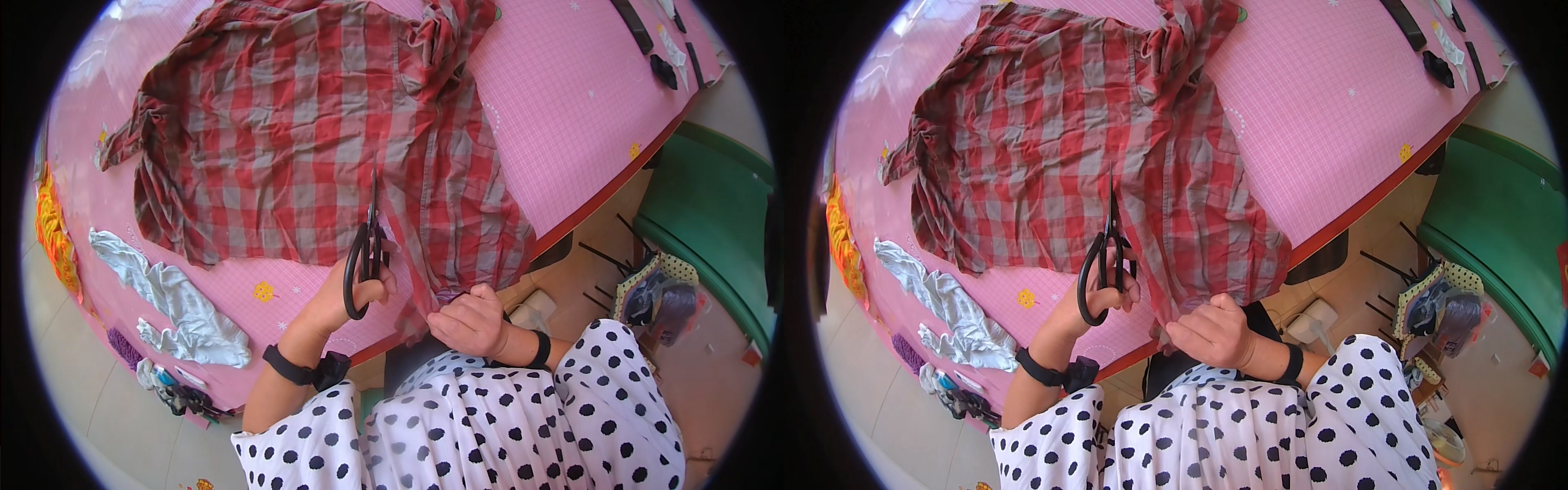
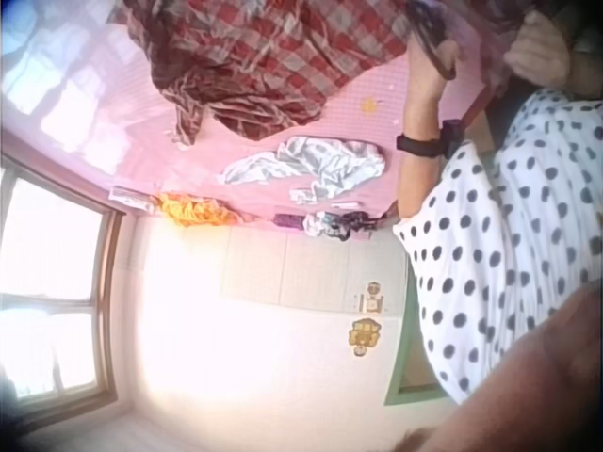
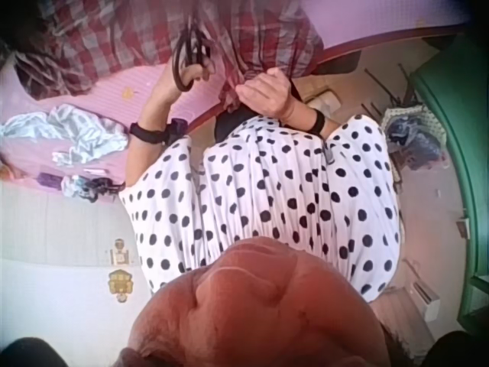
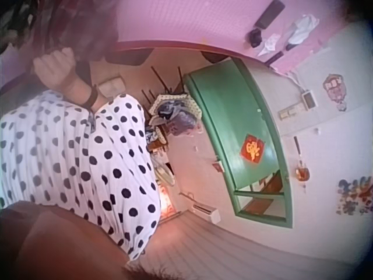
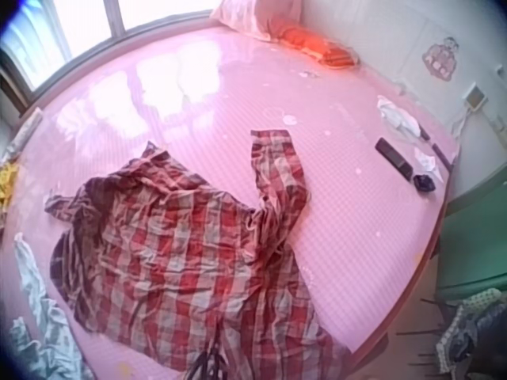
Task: The person cuts a square piece of checkered fabric from a larger garment and then folds the edges of the square.
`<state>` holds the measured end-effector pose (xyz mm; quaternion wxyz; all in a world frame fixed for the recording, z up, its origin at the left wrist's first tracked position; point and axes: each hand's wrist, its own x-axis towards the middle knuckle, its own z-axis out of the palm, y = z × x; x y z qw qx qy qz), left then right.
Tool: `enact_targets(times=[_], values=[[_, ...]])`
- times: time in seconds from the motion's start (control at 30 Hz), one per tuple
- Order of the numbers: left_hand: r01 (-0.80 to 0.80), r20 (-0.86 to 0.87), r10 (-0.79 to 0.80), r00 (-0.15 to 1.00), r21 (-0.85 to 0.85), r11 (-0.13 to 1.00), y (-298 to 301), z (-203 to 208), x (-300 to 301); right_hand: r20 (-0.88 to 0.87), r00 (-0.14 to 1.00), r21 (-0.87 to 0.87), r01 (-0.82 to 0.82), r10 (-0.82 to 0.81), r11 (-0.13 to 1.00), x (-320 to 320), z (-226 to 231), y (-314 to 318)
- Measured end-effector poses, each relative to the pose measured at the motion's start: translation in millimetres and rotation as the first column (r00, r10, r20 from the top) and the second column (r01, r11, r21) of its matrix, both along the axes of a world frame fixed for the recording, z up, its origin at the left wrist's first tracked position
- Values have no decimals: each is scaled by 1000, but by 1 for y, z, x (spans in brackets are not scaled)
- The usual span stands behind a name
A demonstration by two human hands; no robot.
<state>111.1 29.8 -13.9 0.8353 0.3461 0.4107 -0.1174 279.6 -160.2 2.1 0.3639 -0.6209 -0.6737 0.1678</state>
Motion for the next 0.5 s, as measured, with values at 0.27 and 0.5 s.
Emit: enact_targets(times=[0.27, 0.5], values=[[12, 8, -12, 1000, 20, 1000, 2, -1, 0, -6, 1000, 12, 10, -10, 1000, -1, 0, 2], [19, -5, -20, 1000, -12, 1000, 2, 2, -1, -11, 1000, 8, 13, -13, 1000, -1, 0, 0]])
